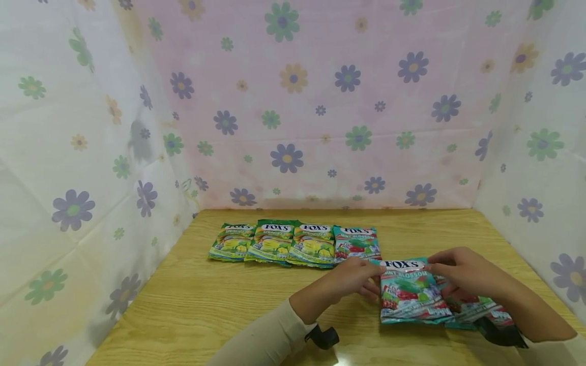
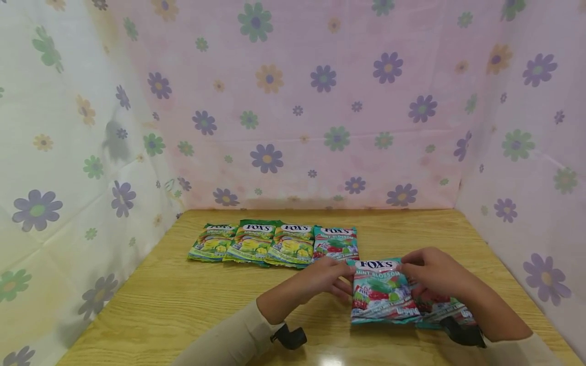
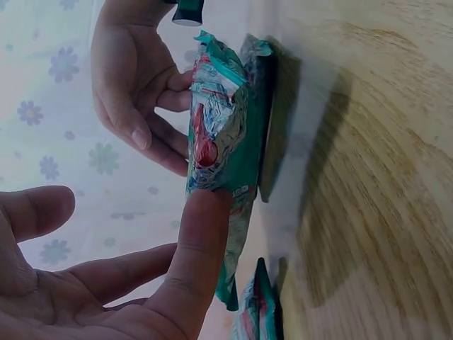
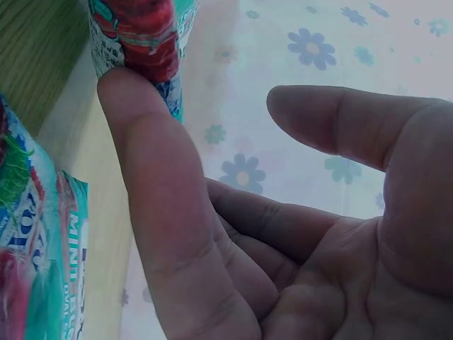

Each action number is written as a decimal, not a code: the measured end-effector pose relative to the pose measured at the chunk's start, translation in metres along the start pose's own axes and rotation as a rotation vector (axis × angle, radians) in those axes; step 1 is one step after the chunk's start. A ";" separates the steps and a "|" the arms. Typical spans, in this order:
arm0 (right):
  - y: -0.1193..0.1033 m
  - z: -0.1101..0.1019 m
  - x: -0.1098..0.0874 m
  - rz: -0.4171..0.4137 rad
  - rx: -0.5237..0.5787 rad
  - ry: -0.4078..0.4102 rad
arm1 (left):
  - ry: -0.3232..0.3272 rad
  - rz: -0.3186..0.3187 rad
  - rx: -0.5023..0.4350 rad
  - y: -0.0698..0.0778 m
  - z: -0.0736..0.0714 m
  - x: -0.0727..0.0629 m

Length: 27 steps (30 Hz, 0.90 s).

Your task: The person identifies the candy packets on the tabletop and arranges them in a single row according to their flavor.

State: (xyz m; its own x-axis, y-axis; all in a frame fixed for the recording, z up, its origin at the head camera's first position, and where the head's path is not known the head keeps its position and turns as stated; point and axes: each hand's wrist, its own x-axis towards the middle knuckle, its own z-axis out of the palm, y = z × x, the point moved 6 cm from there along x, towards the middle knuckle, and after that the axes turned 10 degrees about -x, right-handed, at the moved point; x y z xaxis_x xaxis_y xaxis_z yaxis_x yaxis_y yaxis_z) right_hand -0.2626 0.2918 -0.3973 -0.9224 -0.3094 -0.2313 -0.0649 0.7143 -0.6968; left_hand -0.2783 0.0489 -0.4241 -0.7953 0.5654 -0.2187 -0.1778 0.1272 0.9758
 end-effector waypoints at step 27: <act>-0.012 -0.021 0.018 -0.051 -0.048 0.115 | 0.106 0.048 0.026 0.020 -0.010 0.025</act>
State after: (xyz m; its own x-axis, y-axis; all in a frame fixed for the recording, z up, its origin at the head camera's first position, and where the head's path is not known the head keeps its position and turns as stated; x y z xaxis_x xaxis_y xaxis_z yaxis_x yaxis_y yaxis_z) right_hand -0.2864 0.2911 -0.3790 -0.9549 -0.2738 -0.1150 -0.1283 0.7296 -0.6718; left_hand -0.3077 0.0574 -0.4096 -0.8594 0.4825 -0.1692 -0.1239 0.1244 0.9845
